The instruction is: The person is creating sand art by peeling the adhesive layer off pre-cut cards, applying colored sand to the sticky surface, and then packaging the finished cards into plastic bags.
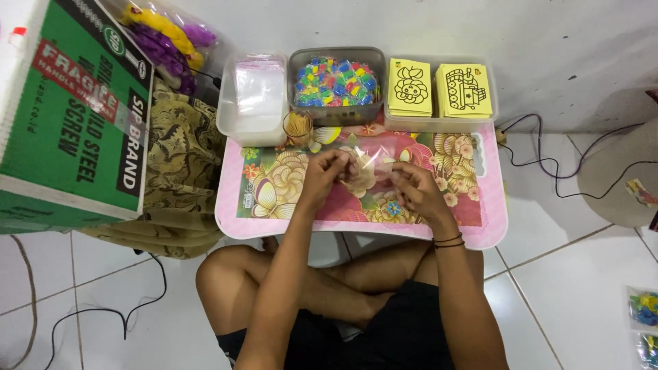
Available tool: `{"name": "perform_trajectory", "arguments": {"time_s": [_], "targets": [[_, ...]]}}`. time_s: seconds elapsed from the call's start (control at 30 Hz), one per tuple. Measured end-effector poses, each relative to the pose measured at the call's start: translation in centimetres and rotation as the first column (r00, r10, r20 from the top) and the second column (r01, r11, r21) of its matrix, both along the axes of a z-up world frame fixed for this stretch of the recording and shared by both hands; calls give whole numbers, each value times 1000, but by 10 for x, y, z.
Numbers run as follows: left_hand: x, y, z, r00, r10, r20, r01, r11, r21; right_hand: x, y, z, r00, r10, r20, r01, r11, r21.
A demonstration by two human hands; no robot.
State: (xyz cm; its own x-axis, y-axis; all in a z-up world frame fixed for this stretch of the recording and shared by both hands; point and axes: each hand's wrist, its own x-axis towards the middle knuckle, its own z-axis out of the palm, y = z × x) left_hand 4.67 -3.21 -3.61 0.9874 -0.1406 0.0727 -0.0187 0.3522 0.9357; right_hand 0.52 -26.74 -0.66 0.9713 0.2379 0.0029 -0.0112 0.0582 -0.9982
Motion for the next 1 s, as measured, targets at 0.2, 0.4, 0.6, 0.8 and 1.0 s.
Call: {"name": "perform_trajectory", "arguments": {"time_s": [0.2, 0.4, 0.6, 0.8, 1.0], "targets": [[3, 0, 31, 988, -152, 33, 141, 963, 229, 11, -22, -25, 993, 28, -112, -45, 988, -147], [3, 4, 38, 988, -152, 29, 131, 921, 366, 4, 4, 56, 996, 10, -84, -22, 990, -139], [-8, -4, 67, 984, -178, 4, 167, 930, 327, 7, -5, 28, 997, 24, -67, -27, 999, -45], [2, 3, 42, 984, -178, -11, 171, 927, 333, 3, -1, 28, 995, -58, -78, 56, 998, -26], [10, 9, 30, 952, -298, -69, 303, 882, 362, 9, -2, 17, 991, -66, -114, 65, 998, -6]]}}
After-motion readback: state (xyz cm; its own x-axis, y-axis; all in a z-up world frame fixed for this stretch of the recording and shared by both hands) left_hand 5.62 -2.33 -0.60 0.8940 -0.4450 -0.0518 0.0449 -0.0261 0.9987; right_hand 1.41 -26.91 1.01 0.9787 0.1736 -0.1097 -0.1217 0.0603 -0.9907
